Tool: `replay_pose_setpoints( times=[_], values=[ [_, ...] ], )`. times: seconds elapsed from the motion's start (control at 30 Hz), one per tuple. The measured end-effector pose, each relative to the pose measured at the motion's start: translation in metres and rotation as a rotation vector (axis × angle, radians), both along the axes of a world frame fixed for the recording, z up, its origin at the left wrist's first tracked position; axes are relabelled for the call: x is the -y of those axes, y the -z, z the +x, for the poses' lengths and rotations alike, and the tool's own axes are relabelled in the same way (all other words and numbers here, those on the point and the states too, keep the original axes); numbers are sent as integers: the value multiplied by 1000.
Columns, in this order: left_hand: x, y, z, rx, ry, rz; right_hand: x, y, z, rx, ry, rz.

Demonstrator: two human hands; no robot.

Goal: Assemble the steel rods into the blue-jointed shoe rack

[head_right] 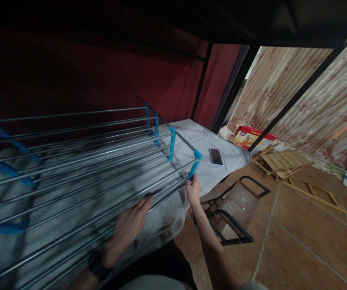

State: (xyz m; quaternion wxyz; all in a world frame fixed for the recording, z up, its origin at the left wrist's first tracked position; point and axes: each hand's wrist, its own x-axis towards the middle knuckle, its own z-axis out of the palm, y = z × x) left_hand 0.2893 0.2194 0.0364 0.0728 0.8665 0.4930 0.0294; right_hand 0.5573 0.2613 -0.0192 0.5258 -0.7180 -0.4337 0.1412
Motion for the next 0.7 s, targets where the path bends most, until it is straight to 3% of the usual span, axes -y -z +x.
replay_pose_setpoints(
  times=[0.7],
  values=[
    [3,4,5,82,-27,-48,-1,7,-2,-67,-9,10]
  ],
)
